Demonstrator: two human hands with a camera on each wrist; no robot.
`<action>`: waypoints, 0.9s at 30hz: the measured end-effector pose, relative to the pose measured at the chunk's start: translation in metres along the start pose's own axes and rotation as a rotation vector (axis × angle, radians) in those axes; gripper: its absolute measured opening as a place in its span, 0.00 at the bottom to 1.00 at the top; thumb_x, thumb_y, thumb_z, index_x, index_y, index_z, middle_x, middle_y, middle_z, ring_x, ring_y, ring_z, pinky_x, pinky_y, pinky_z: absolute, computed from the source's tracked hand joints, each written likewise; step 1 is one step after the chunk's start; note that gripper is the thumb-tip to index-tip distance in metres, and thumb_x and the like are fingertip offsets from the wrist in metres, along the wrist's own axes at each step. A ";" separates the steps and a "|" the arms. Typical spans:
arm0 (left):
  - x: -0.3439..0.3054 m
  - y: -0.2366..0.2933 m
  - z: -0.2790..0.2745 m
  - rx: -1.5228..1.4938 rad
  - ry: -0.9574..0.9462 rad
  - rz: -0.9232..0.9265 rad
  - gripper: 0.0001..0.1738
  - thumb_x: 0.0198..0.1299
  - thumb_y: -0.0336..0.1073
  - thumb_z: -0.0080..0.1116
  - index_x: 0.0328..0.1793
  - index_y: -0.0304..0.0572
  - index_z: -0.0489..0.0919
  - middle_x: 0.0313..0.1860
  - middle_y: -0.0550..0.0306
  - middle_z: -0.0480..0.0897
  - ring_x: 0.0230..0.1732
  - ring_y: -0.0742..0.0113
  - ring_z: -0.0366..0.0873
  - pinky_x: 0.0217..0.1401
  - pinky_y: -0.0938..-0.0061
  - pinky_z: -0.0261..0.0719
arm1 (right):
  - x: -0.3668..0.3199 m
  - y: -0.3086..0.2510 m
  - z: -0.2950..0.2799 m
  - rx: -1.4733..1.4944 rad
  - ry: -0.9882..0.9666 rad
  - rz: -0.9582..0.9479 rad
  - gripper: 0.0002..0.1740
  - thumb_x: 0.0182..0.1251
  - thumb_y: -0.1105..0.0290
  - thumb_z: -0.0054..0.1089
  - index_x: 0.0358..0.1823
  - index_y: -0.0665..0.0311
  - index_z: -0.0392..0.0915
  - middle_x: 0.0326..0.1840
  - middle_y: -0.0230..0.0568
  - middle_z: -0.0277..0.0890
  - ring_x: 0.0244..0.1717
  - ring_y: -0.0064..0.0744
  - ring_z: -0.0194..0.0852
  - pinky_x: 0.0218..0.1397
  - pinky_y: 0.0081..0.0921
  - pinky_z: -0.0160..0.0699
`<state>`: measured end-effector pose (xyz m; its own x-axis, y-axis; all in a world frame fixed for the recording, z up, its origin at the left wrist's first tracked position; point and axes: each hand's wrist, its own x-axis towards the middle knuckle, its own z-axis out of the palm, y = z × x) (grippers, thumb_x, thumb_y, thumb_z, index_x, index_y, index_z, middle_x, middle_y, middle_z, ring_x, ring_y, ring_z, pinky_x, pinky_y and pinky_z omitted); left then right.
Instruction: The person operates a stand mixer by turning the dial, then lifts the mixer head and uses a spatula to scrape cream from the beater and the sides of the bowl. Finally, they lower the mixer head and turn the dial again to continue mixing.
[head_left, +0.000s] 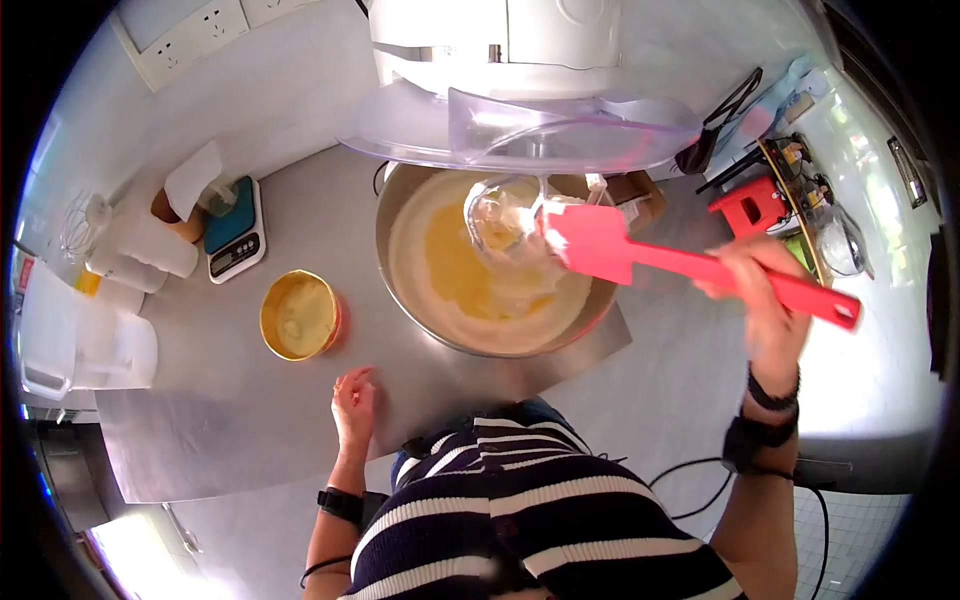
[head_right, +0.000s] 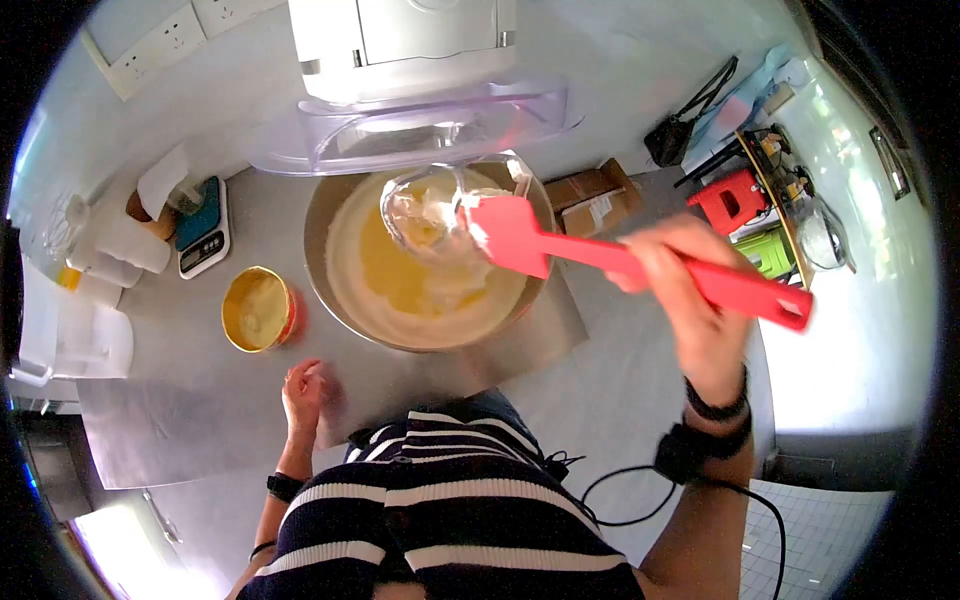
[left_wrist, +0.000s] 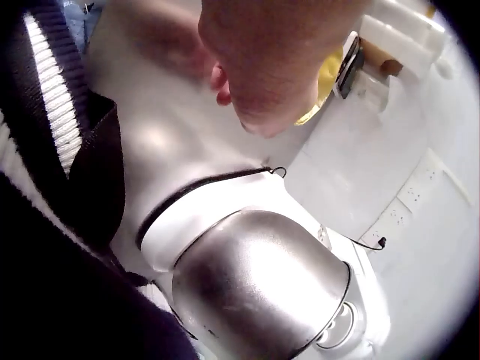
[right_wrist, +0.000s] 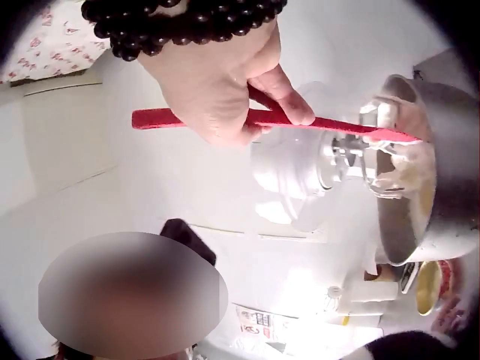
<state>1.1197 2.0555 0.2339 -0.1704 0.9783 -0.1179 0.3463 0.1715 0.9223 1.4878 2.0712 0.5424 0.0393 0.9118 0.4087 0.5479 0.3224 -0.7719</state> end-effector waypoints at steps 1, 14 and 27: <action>0.000 0.001 -0.001 -0.027 0.000 -0.009 0.15 0.52 0.24 0.47 0.46 0.38 0.78 0.34 0.59 0.73 0.30 0.75 0.71 0.34 0.80 0.71 | 0.006 0.006 0.006 0.049 0.036 -0.002 0.07 0.65 0.76 0.46 0.33 0.72 0.73 0.28 0.42 0.75 0.26 0.27 0.76 0.32 0.20 0.78; -0.006 0.005 0.001 0.025 -0.036 0.004 0.16 0.51 0.26 0.48 0.47 0.40 0.78 0.39 0.58 0.75 0.31 0.74 0.71 0.36 0.80 0.72 | 0.028 0.016 0.005 0.169 0.119 0.021 0.09 0.65 0.73 0.48 0.32 0.73 0.74 0.27 0.42 0.77 0.24 0.25 0.77 0.29 0.19 0.77; -0.009 0.007 -0.002 0.093 -0.026 0.025 0.15 0.51 0.26 0.50 0.46 0.44 0.78 0.40 0.57 0.76 0.34 0.68 0.73 0.36 0.76 0.74 | 0.014 -0.005 -0.001 0.111 0.184 -0.119 0.10 0.64 0.75 0.47 0.31 0.76 0.72 0.27 0.46 0.75 0.23 0.30 0.75 0.30 0.21 0.75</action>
<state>1.1219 2.0480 0.2419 -0.1370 0.9849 -0.1056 0.4349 0.1556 0.8870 1.4866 2.0818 0.5519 0.1368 0.8075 0.5738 0.4632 0.4599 -0.7576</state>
